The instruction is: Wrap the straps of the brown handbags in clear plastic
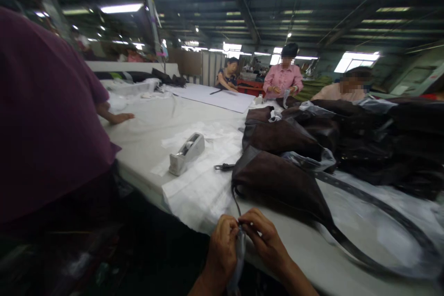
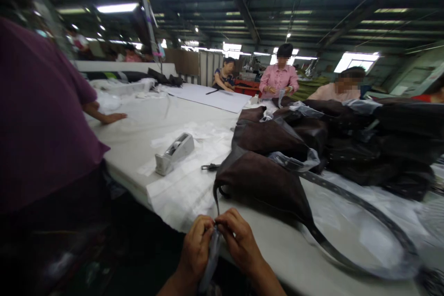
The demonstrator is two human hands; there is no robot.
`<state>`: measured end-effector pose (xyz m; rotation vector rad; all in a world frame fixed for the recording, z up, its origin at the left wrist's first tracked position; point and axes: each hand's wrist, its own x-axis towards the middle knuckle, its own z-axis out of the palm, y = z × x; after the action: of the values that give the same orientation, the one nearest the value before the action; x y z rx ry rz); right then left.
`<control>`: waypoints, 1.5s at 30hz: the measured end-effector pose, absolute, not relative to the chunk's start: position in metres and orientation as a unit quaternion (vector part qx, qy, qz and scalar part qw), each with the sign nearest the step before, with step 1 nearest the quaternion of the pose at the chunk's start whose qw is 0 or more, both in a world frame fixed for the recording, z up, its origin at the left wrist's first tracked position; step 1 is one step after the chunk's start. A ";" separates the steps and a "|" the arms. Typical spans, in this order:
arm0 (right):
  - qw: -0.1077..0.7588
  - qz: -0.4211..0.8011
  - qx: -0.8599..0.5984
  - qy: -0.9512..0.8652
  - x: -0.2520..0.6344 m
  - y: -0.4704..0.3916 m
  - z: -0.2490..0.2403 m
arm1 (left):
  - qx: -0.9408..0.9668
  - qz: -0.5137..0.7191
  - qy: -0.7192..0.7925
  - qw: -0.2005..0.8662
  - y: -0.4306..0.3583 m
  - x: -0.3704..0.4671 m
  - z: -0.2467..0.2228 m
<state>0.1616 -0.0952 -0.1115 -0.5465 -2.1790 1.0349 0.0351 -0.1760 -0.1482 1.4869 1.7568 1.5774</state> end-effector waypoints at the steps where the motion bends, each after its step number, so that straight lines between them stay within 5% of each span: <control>1: 0.325 0.395 -0.200 -0.836 0.161 -0.094 -0.112 | 0.520 0.563 0.617 0.179 -0.176 0.036 -0.149; 10: 0.377 0.320 -0.180 -0.850 0.147 -0.088 -0.133 | 0.453 0.642 0.599 0.159 -0.160 0.043 -0.176; 17: 0.387 0.263 -0.267 -0.843 0.140 -0.102 -0.142 | 0.414 0.608 0.623 0.266 -0.172 0.040 -0.160; 27: 0.376 0.501 -0.253 -0.738 0.157 -0.106 -0.129 | 0.284 0.689 0.492 0.450 -0.193 0.022 -0.160; 35: 0.403 0.468 -0.233 -0.751 0.152 -0.116 -0.129 | 0.217 0.716 0.510 0.425 -0.200 0.025 -0.159; 45: 0.325 0.337 -0.259 -0.845 0.151 -0.121 -0.125 | 0.320 0.632 0.608 0.359 -0.197 0.025 -0.150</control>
<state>0.1508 -0.1207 -0.1252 -0.6786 -2.2146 0.8827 0.0251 -0.1967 -0.1501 0.8248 1.5684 1.6298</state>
